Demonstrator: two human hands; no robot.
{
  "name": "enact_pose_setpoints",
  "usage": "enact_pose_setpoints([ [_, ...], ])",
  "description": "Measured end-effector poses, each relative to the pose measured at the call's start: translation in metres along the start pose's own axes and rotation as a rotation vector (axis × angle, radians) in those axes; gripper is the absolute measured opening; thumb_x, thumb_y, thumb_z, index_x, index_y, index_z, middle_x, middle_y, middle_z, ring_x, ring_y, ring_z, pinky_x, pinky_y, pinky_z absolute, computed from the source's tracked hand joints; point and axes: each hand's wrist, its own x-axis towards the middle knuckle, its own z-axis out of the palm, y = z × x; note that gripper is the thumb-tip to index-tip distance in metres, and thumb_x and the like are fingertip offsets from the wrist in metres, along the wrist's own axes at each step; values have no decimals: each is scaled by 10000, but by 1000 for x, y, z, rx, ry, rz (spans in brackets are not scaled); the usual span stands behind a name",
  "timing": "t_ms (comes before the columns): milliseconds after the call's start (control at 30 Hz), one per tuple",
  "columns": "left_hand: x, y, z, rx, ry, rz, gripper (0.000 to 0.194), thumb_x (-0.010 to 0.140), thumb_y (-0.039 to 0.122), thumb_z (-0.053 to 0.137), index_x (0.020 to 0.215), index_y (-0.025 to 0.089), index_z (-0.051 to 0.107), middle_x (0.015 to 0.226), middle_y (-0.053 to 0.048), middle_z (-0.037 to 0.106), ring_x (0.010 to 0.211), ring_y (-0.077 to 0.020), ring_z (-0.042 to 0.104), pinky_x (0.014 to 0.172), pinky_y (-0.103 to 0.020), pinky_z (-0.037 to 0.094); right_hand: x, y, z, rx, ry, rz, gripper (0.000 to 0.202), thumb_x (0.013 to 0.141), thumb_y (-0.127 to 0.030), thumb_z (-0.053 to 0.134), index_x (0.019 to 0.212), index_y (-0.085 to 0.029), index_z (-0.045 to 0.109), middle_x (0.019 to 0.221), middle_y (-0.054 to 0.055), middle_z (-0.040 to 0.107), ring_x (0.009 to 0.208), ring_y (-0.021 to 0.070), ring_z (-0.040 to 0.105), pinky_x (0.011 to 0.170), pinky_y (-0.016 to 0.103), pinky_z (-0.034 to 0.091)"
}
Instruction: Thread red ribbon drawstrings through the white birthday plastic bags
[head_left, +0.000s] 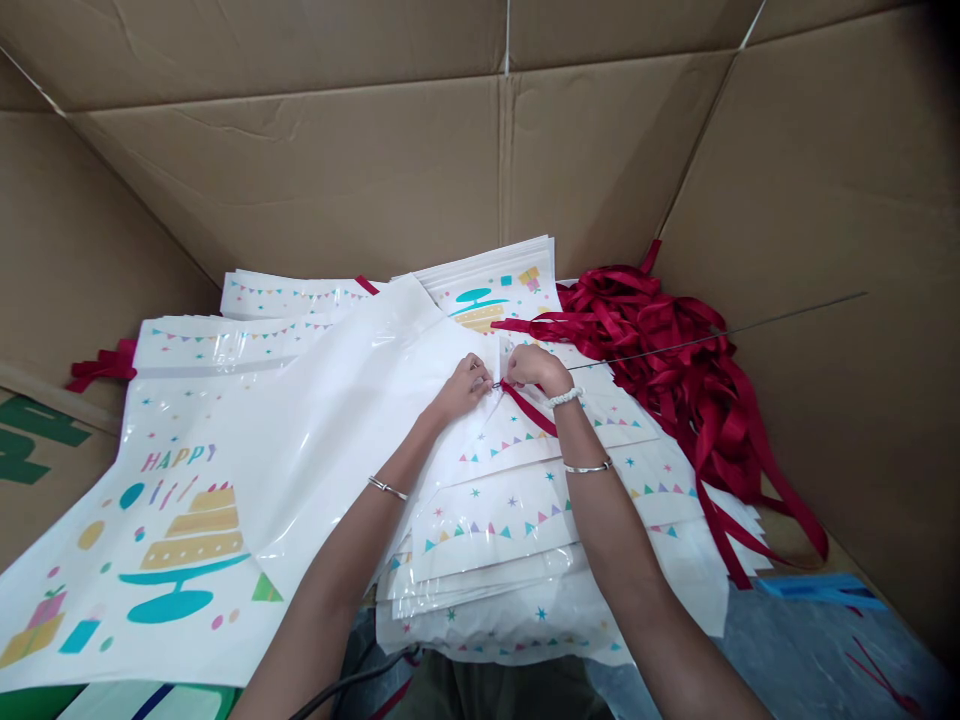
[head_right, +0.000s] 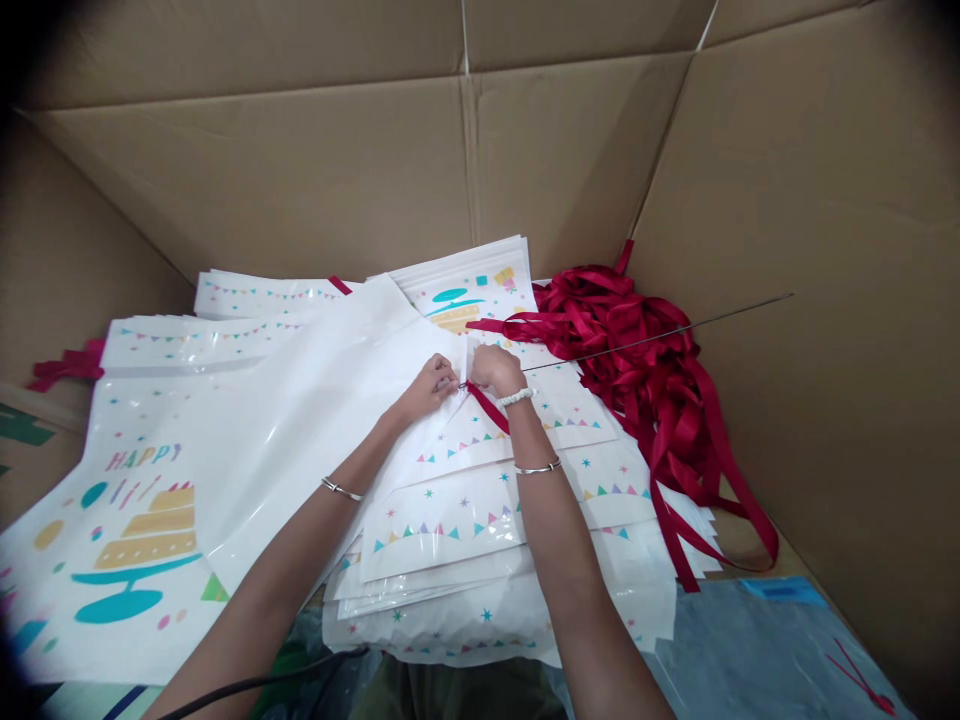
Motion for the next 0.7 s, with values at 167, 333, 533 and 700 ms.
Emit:
enact_pose_setpoints([
  [167, 0, 2, 0, -32, -6, -13, 165, 924, 261, 537, 836, 168, 642, 1019, -88, 498, 957, -214, 515, 873, -358, 461, 6, -2, 8, -31, 34, 48, 444, 740, -84, 641, 1175, -112, 722, 1051, 183, 732, 1002, 275, 694, 758, 270, 513],
  [333, 0, 2, -1, -71, 2, -28, 206, 956, 311, 510, 877, 186, 653, 1007, -79, 564, 943, -211, 545, 871, -351, 464, 13, 2, 13, -54, 60, 51, 414, 760, -123, 660, 1169, -117, 718, 1063, 191, 725, 1009, 282, 689, 747, 273, 508],
  [533, 1, 5, -3, -37, 44, -68, 146, 904, 194, 514, 929, 184, 658, 989, -78, 643, 925, -213, 590, 859, -349, 480, 18, 21, 21, 54, 2, -12, 197, 821, -234, 677, 927, -93, 765, 928, 157, 744, 847, 220, 683, 643, 234, 455],
  [700, -1, 12, -3, 54, 35, -43, 150, 846, 143, 543, 908, 194, 669, 977, -61, 684, 981, -219, 608, 912, -351, 490, 11, 30, 38, 256, 50, -53, 178, 842, -234, 657, 794, -91, 751, 816, 117, 743, 708, 159, 637, 577, 212, 408],
])
